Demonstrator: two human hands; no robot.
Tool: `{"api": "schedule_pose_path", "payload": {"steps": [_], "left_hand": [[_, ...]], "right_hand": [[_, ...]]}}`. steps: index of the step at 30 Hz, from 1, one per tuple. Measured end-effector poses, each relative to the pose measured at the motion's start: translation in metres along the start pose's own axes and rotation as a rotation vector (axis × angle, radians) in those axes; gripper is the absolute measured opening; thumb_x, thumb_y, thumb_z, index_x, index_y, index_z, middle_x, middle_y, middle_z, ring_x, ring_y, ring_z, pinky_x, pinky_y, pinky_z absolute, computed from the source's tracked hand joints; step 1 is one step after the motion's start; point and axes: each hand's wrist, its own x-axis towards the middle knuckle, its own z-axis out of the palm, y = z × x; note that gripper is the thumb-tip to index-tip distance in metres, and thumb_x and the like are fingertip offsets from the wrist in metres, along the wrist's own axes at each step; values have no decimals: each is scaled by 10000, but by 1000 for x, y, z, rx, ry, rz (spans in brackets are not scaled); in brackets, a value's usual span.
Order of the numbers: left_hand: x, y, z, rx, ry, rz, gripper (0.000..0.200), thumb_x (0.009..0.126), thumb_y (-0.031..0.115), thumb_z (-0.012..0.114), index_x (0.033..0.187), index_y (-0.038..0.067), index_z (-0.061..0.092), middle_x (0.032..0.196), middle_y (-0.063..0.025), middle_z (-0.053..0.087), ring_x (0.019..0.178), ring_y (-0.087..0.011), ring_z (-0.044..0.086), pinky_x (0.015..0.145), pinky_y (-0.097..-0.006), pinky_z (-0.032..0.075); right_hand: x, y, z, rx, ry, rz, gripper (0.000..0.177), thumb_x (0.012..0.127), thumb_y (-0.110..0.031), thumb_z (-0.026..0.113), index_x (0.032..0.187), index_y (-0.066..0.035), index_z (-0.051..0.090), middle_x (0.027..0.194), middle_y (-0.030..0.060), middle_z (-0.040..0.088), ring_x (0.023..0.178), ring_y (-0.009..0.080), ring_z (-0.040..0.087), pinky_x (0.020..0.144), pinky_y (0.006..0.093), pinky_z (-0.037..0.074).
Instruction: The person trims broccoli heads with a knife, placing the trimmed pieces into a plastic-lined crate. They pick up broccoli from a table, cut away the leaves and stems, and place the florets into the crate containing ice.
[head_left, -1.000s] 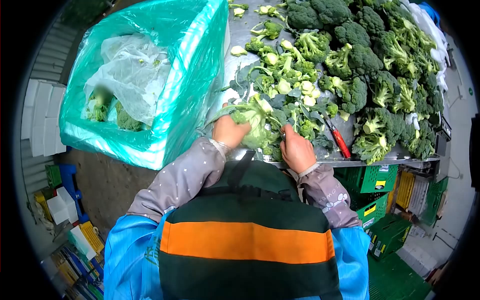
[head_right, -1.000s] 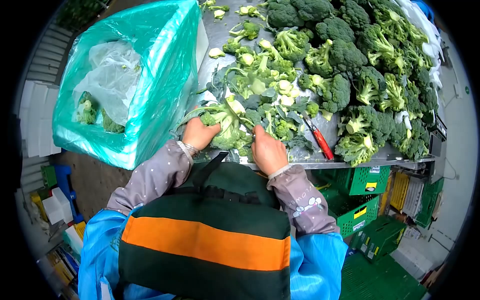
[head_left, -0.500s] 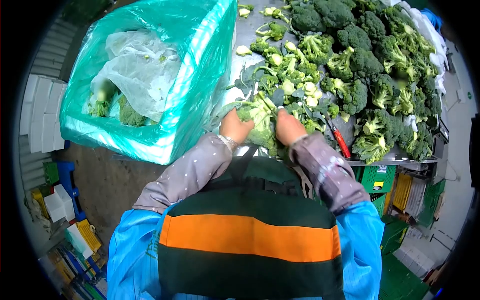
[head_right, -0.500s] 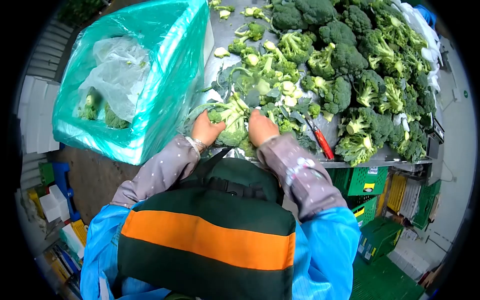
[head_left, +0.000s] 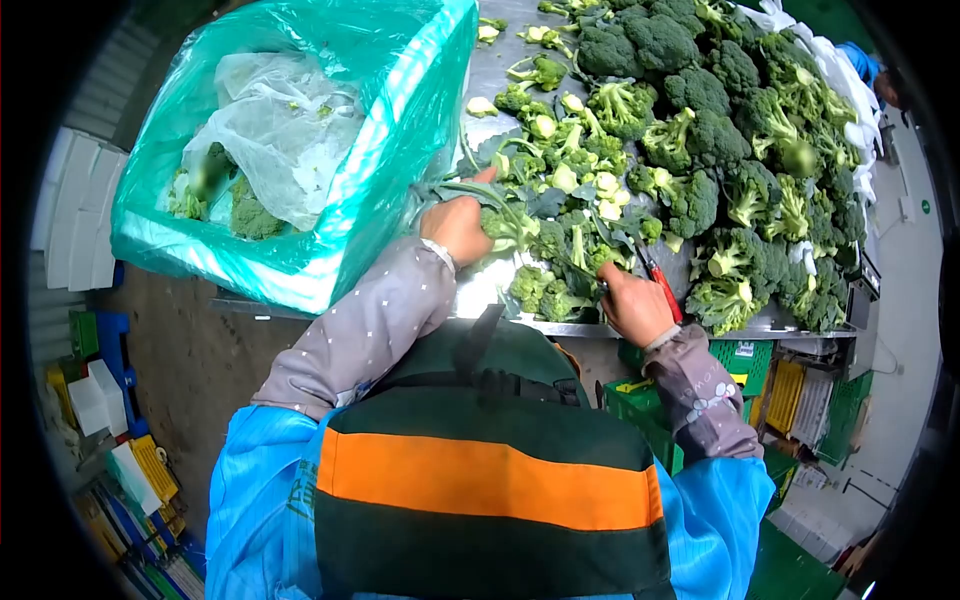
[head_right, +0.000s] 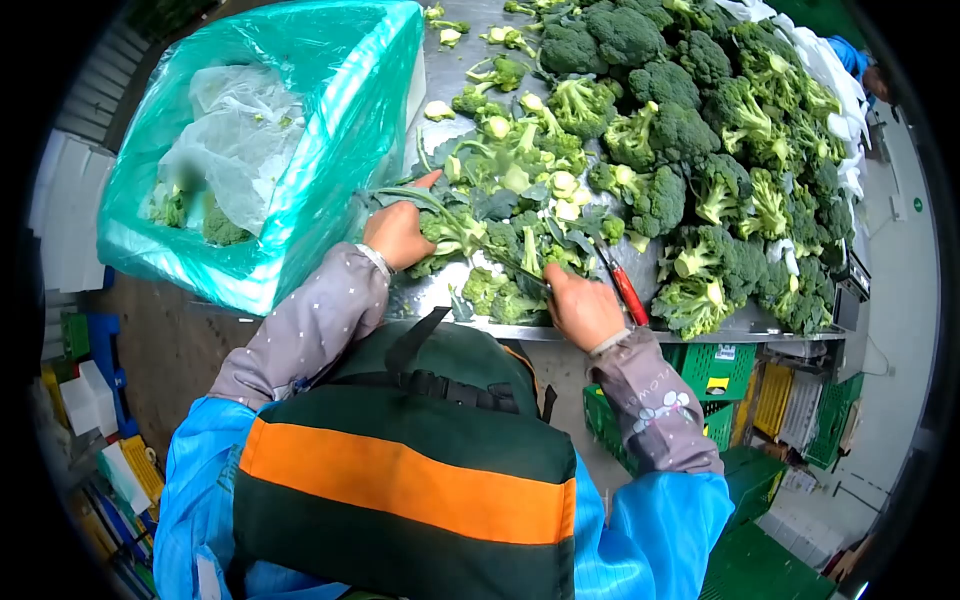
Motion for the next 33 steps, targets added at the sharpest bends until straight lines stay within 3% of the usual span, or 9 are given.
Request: {"api": "schedule_pose_path", "payload": {"steps": [8, 11, 15, 19, 23, 28, 29, 31, 33], "left_hand": [[0, -3, 14, 123, -4, 58, 791, 620, 136, 687, 1345, 125, 372, 1269, -153, 481, 1073, -347, 525, 876, -393, 440], [2, -10, 13, 65, -17, 76, 769, 635, 134, 662, 1346, 128, 371, 1259, -162, 483, 1068, -349, 525, 873, -400, 436], [9, -4, 8, 144, -23, 1, 736, 635, 101, 596, 1341, 168, 400, 884, -204, 633, 831, -354, 612, 738, -429, 481], [10, 6, -1, 158, -90, -64, 689, 633, 108, 597, 1304, 147, 446, 923, -204, 628, 866, -355, 607, 764, -425, 480], [18, -11, 16, 142, 105, 39, 669, 626, 134, 635, 1273, 124, 467, 947, -181, 630, 900, -356, 601, 787, -398, 481], [20, -28, 10, -474, 194, -19, 520, 604, 194, 700, 1085, 21, 607, 827, -103, 664, 753, -169, 618, 687, -272, 466], [23, -27, 8, -572, 118, -30, 492, 611, 194, 700, 1060, 11, 616, 840, -96, 665, 752, -162, 614, 684, -270, 465], [28, -28, 2, -766, -34, -57, 438, 627, 195, 698, 1011, -8, 635, 865, -83, 668, 750, -148, 606, 678, -267, 462], [30, -24, 0, -772, -174, -107, 347, 677, 204, 664, 943, -17, 653, 883, -69, 663, 782, -143, 593, 714, -262, 456]], "right_hand": [[34, 13, 36, -239, -131, 230, 130, 813, -69, 418, 923, -26, 472, 713, 167, 631, 682, 348, 631, 586, 443, 491], [37, 25, 37, -115, -101, 318, 177, 782, -70, 504, 949, -16, 475, 729, 202, 623, 718, 386, 618, 631, 484, 485], [3, 7, 2, 137, -126, 190, 241, 760, -119, 569, 973, -62, 471, 726, 223, 604, 704, 414, 593, 632, 500, 465], [4, -16, 7, 96, -79, 129, 236, 755, -100, 542, 967, -47, 455, 725, 218, 602, 694, 403, 591, 617, 515, 452], [16, 19, 43, 49, -19, 283, 269, 758, -89, 523, 1011, -19, 463, 713, 237, 599, 700, 412, 593, 627, 520, 449], [7, 23, 29, 595, 126, 310, 280, 753, -104, 589, 1013, -33, 509, 648, 142, 580, 573, 215, 576, 527, 332, 432], [8, 20, 23, 701, 144, 343, 314, 756, -120, 636, 1041, -43, 530, 659, 61, 587, 540, 103, 485, 508, 260, 380], [18, 0, 8, 986, 295, 272, 420, 752, -112, 673, 1137, -57, 515, 772, 21, 628, 556, 72, 473, 510, 259, 382], [28, -15, -23, 961, 269, 175, 656, 719, -78, 724, 1302, -84, 424, 1026, 67, 605, 894, 117, 558, 764, 254, 444]]}}
